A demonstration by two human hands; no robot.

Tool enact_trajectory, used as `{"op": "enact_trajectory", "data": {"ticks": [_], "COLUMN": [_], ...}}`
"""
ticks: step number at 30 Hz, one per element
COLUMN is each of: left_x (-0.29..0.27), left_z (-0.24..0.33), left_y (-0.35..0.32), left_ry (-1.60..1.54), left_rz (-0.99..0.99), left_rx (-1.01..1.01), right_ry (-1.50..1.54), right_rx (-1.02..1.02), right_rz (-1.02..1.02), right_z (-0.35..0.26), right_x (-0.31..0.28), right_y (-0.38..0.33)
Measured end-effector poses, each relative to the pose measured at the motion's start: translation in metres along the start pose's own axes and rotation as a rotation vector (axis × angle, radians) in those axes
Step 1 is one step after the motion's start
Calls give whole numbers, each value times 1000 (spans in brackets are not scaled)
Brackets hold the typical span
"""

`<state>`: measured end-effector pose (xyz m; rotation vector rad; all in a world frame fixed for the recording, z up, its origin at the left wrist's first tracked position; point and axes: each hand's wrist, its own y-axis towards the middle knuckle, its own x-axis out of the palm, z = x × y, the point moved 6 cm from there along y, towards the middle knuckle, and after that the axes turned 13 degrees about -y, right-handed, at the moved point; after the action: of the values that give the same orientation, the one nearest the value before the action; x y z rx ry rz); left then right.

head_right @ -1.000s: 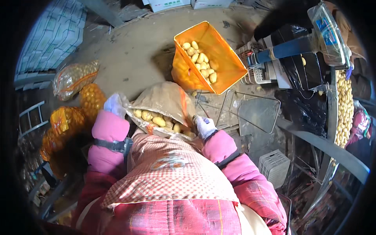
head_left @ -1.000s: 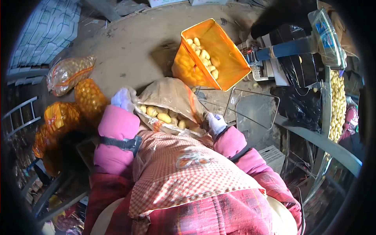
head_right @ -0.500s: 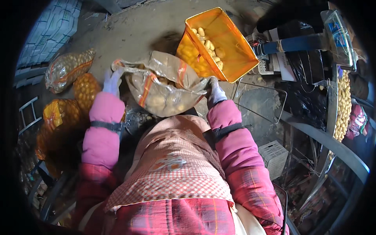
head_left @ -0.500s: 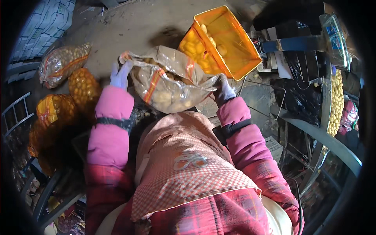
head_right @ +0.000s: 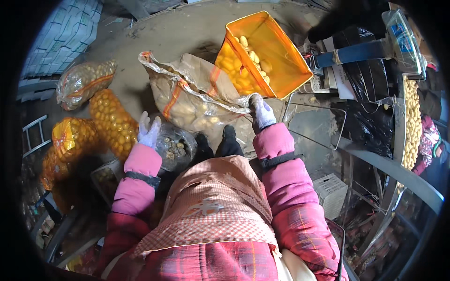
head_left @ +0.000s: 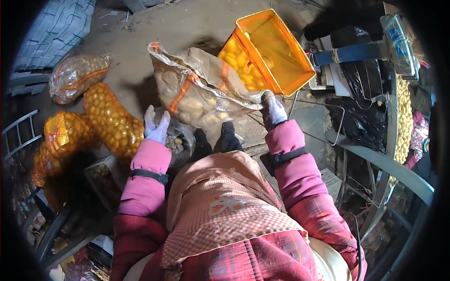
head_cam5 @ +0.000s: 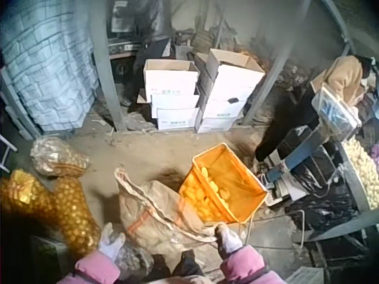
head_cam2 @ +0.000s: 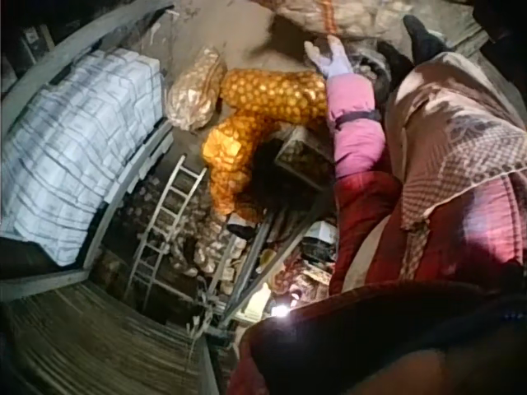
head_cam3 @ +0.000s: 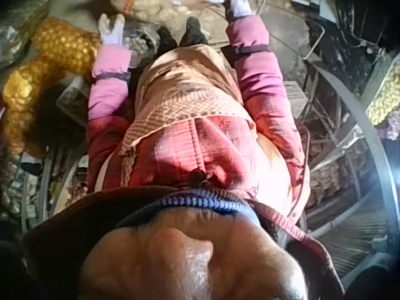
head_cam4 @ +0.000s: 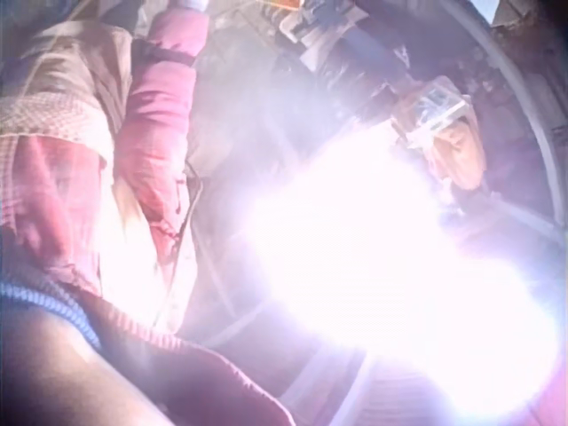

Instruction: Packing and tying bags of potatoes in a storage area.

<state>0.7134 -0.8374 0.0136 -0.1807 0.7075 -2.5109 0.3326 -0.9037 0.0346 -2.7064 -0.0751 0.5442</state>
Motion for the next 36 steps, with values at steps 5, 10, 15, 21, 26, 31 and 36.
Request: {"op": "enact_trajectory", "data": {"ticks": [5, 10, 15, 21, 26, 31, 36], "left_x": [8, 41, 73, 74, 44, 13, 3], "left_z": [39, 85, 85, 55, 99, 119, 122], "left_y": [7, 60, 150, 143, 64, 5, 14], "left_ry": [73, 264, 276, -135, 510, 1184, 983], "left_rz": [39, -32, -74, -48, -42, -102, -256], "left_rx": [25, 204, 297, -53, 136, 493, 468], "right_ry": [93, 54, 72, 338, 49, -175, -66], "right_rx": [97, -274, -283, 374, 431, 518, 533], "right_rz": [-66, -261, -407, -281, -250, -280, -353], "right_z": [-5, -61, -82, -47, -45, -50, -70], "right_x": [2, 24, 58, 74, 90, 100, 99], "right_y": [10, 44, 46, -12, -73, -124, -148]}}
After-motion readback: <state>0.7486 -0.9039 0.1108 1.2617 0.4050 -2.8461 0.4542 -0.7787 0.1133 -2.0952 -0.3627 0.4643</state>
